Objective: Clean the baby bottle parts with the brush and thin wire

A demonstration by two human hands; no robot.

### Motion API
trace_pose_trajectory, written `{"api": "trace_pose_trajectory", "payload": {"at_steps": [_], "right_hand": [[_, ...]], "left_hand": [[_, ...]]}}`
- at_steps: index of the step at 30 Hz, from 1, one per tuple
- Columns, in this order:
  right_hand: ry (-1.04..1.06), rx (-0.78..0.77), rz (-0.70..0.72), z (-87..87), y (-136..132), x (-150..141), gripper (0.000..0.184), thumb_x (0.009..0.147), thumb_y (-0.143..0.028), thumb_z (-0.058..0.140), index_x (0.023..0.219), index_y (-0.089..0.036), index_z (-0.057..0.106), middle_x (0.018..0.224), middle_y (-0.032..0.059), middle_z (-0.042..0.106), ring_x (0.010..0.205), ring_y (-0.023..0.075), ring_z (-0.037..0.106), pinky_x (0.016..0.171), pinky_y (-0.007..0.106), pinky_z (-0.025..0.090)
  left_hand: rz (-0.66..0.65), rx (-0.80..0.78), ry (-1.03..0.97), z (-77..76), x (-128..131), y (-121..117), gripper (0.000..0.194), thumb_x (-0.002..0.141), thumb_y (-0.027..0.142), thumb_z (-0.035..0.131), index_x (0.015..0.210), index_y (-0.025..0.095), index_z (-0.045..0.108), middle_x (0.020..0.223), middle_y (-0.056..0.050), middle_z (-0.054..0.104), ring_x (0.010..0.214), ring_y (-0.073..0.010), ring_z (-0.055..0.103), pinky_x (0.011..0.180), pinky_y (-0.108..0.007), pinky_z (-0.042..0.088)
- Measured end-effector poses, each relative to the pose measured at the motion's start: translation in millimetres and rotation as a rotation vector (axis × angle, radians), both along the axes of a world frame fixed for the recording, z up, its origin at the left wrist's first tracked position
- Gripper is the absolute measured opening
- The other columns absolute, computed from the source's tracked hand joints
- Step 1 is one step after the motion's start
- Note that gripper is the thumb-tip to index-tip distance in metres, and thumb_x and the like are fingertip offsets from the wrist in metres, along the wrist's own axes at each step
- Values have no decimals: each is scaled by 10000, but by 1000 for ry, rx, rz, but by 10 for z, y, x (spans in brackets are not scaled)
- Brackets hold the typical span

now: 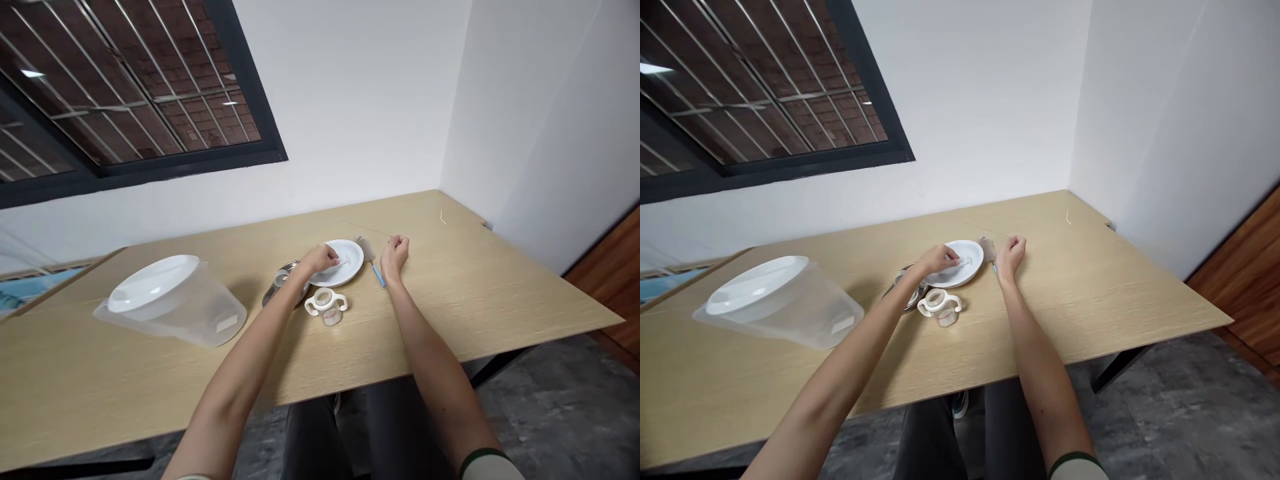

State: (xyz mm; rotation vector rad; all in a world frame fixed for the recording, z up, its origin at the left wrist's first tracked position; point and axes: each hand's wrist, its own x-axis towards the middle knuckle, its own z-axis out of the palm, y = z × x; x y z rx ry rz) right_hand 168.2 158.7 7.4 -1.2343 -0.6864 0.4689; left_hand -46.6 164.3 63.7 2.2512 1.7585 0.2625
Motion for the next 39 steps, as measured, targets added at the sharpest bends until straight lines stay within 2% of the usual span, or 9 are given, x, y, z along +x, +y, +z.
{"api": "trace_pose_trajectory", "payload": {"at_steps": [8, 13, 17, 20, 24, 26, 33, 36, 39], "right_hand": [[41, 4, 8, 39, -20, -16, 144, 924, -342, 405, 851, -233, 467, 858, 29, 600, 834, 185, 560, 819, 312, 410], [68, -8, 7, 56, -26, 3, 143, 937, -333, 401, 854, -235, 464, 864, 27, 602, 855, 183, 568, 831, 310, 416], [57, 28, 33, 84, -73, -44, 177, 956, -351, 394, 833, -240, 458, 805, 3, 585, 798, 171, 566, 785, 296, 422], [32, 97, 49, 110, -132, -97, 189, 967, -378, 399, 850, -242, 458, 780, -18, 575, 768, 155, 571, 770, 285, 428], [3, 214, 71, 168, -177, -114, 220, 973, -443, 418, 898, -241, 461, 795, -31, 587, 742, 131, 583, 770, 276, 455], [29, 274, 95, 213, -168, -106, 232, 966, -464, 443, 909, -239, 462, 800, -31, 596, 744, 123, 602, 774, 275, 479], [8, 356, 222, 466, -42, -152, 228, 931, -429, 549, 882, -218, 478, 750, -29, 631, 679, 116, 641, 727, 287, 540], [-1, 414, 267, 682, 9, -232, 227, 923, -415, 564, 866, -211, 482, 756, -23, 652, 661, 109, 649, 717, 285, 555], [-46, 515, 317, 974, -6, -377, 228, 918, -413, 582, 876, -205, 501, 747, -27, 657, 644, 103, 649, 697, 276, 562]], "left_hand": [[-24, -14, -32, -202, 166, 240, 155, 629, 305, 811, 749, 208, 795, 839, -63, 785, 795, -222, 671, 761, -287, 479], [-39, -11, -128, -162, -19, 206, 211, 679, 374, 773, 754, 177, 792, 806, -72, 773, 725, -198, 646, 686, -280, 455], [15, 69, -429, -41, -311, 5, 367, 669, 505, 785, 798, 162, 793, 793, -72, 758, 673, -168, 584, 617, -271, 413], [51, 184, -642, 25, -425, -229, 431, 660, 559, 800, 813, 157, 788, 774, -65, 736, 645, -145, 549, 593, -264, 389], [109, 317, -911, 82, -451, -526, 430, 645, 536, 833, 828, 152, 769, 769, -53, 710, 660, -137, 554, 607, -260, 409], [124, 362, -981, 89, -475, -645, 398, 640, 507, 846, 806, 156, 757, 763, -46, 699, 668, -139, 559, 619, -263, 421], [220, 513, -1074, -22, -639, -868, 311, 629, 421, 856, 744, 164, 722, 759, -34, 694, 720, -158, 592, 689, -283, 459], [271, 576, -1054, -57, -699, -920, 297, 650, 419, 837, 763, 165, 736, 756, -32, 704, 722, -162, 597, 709, -285, 467], [307, 635, -1016, -76, -755, -961, 276, 682, 412, 810, 790, 166, 748, 741, -26, 708, 725, -166, 606, 728, -287, 477]]}}
